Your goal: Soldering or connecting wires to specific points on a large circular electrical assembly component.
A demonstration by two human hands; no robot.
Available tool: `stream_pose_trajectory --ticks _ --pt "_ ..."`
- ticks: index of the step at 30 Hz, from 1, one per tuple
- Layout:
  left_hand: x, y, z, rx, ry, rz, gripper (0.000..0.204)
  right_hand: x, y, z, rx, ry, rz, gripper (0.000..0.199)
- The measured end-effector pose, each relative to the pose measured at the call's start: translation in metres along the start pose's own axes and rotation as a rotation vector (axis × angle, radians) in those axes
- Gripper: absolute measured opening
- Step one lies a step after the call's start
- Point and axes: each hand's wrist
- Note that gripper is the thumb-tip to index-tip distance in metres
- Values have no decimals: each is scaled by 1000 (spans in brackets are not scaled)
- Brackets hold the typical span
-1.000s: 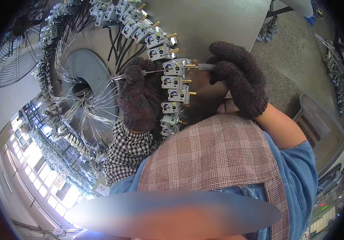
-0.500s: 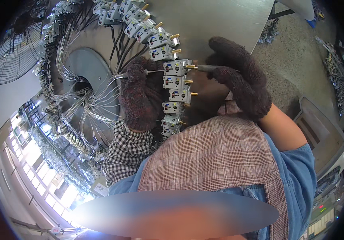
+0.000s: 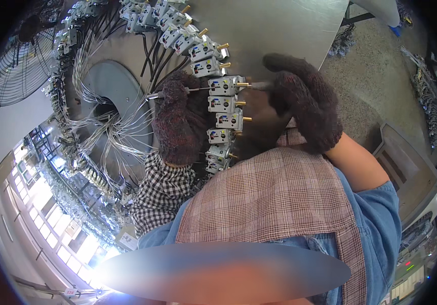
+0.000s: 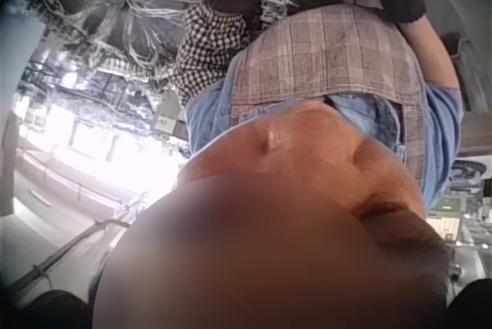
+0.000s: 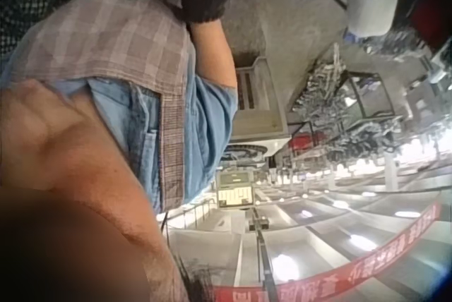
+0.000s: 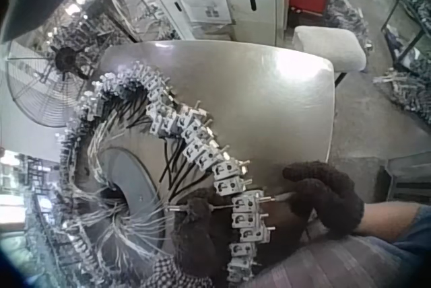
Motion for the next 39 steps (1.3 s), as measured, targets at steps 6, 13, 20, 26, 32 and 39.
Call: stream_pose_trajectory --ticks 6,13,20,26,32,39 --pt "-1 1 -2 -42 58 -6 42 -6 -2 0 -15 -17 -47 41" --pt "-2 2 -3 -16 27 -98 41 -2 -1 -6 -186 30 130 41" --pt "-1 2 -3 2 19 8 36 -5 -8 2 51 19 45 41" --pt "0 2 -1 14 73 -24 36 -1 -3 5 -195 19 46 41" --pt "-1 5 1 14 43 26 38 -7 -25 11 149 -67 37 40" --pt "0 4 0 4 22 21 40 -3 -5 7 -192 -26 1 38"
Point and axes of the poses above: each hand's wrist, its own z-axis away from the middle knuckle, its own x-axis out of the palm, y = z × x, and after that the axes turned 11 degrees about x, right-handed
